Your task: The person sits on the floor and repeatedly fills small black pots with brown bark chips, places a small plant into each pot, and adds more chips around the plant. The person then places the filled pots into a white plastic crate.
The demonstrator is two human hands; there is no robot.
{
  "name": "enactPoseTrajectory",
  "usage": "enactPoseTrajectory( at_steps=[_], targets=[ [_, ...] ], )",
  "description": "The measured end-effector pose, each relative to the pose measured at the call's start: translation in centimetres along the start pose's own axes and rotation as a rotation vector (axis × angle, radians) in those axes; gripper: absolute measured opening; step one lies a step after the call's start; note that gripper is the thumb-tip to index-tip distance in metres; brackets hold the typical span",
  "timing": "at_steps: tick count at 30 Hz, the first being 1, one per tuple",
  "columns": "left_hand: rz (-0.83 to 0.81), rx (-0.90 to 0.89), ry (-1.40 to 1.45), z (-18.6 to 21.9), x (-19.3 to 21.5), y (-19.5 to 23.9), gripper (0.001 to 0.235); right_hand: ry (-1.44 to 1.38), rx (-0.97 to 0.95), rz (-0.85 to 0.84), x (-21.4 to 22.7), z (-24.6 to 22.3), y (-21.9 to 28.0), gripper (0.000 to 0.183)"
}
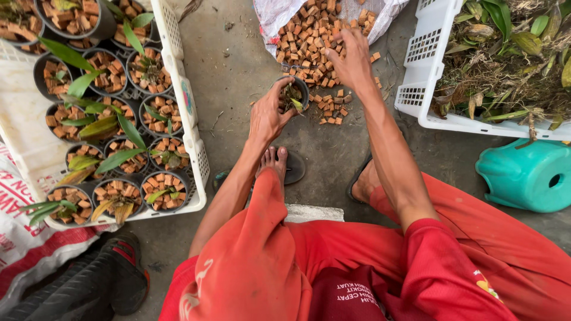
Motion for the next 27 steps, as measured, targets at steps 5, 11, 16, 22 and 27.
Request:
enactPoseTrajectory(
  at_steps=[5,11,16,22,27],
  targets=[
    [-0.056,0.116,-0.037,-0.4,-0.2,-0.2,0.079,0.203,0.003,-0.018,-3.8,0.7,-3.5,0.103],
    [-0.059,0.038,0.053,-0.9,0.0,0.3,0.080,0.251,-0.042,-0.095,-5.5,1.3,-1.8,0.080],
    [0.051,-0.093,-0.097,-0.4,1.0,0.5,0.075,0.204,0.136,-0.025,-5.0,0.7,-1.7,0.089],
    [0.118,-0.114,-0.109,-0.3,1.3,0.8,0.070,0.129,0.046,-0.173,-4.6,0.3,-2.7,0.049],
    [0.158,-0.093,-0.124,-0.8,0.9,1.5,0.068,-0.144,0.009,-0.184,0.0,-1.6,-2.0,0.028]
  ],
)
Point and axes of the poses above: each hand's wrist, its own y-axis away from the middle knuckle, its own x-axis out of the back of the hand, z = x × y, the point moved 5 cm from there along -y, towards the middle knuckle, and after that the axes turned 6 degrees about -x, right-handed, at the moved point
